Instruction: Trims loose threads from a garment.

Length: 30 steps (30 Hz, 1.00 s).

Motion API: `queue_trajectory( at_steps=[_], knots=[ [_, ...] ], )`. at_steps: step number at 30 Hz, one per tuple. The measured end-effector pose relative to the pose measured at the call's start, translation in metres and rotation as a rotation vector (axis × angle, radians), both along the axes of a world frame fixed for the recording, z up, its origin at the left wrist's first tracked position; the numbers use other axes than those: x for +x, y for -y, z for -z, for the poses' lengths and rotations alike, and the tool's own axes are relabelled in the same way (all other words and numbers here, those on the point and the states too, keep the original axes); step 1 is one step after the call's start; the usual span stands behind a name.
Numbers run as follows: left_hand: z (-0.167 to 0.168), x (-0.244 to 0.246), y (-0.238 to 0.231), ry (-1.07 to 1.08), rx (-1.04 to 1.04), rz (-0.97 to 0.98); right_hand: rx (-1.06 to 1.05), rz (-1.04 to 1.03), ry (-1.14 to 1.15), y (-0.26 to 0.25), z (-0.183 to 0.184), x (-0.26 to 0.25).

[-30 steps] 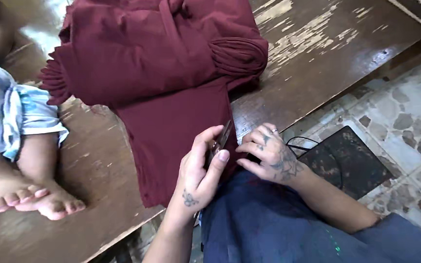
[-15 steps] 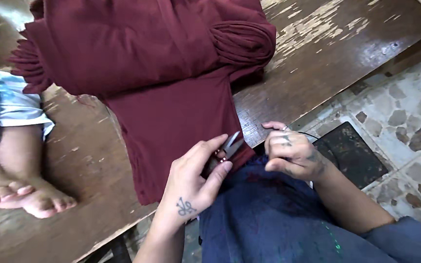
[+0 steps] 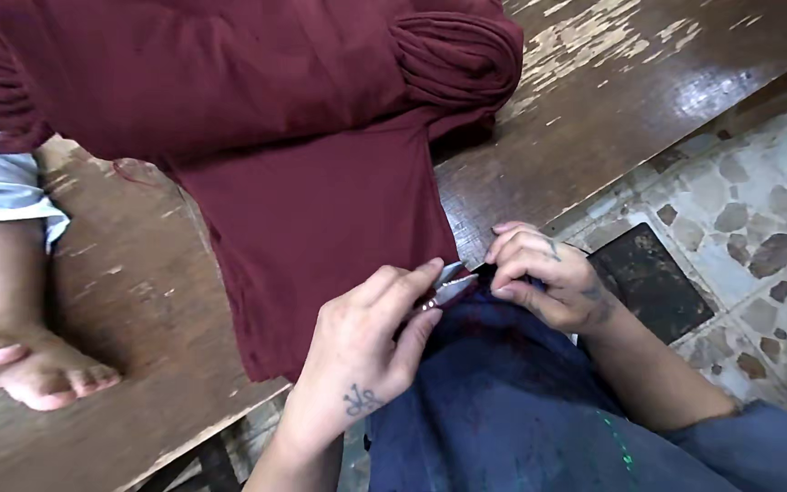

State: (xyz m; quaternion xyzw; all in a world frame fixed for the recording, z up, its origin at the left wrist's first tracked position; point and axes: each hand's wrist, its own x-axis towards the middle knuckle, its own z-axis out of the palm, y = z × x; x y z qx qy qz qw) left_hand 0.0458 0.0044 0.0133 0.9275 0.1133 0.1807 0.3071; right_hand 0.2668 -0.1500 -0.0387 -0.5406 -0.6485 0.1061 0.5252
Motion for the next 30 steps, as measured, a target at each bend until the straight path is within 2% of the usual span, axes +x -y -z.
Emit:
queue_trajectory(
  at_steps=[4, 8, 10, 16, 20, 24, 26, 27, 30],
  knots=[
    [0.001, -0.002, -0.007, 0.041, -0.16, -0.021, -0.011, 0.189, 0.238, -0.015, 0.01, -0.023],
    [0.001, -0.003, -0.003, 0.004, -0.08, -0.003, 0.039, 0.015, 0.009, -0.012, 0.004, -0.004],
    [0.0, -0.005, -0.003, -0.021, -0.047, 0.024, 0.033, -0.045, -0.03, -0.009, 0.0, 0.003],
    [-0.004, 0.005, 0.006, -0.07, 0.15, 0.04, 0.04, -0.092, -0.09, -0.007, 0.0, 0.003],
    [-0.004, 0.003, 0.004, -0.05, 0.124, 0.052, 0.036, -0.109, -0.174, -0.006, 0.0, 0.002],
    [-0.002, 0.008, 0.009, -0.033, 0.181, 0.023, 0.059, -0.091, -0.257, -0.004, 0.001, -0.004],
    [-0.001, 0.007, 0.008, 0.016, 0.108, -0.011, 0.032, -0.16, -0.273, -0.001, -0.001, -0.001],
    [-0.001, 0.004, 0.005, 0.052, 0.007, -0.037, 0.014, -0.205, -0.264, 0.001, -0.002, 0.001],
    [-0.004, -0.011, -0.006, 0.226, -0.438, -0.132, -0.031, -0.221, -0.112, 0.009, -0.009, 0.001]
  ],
)
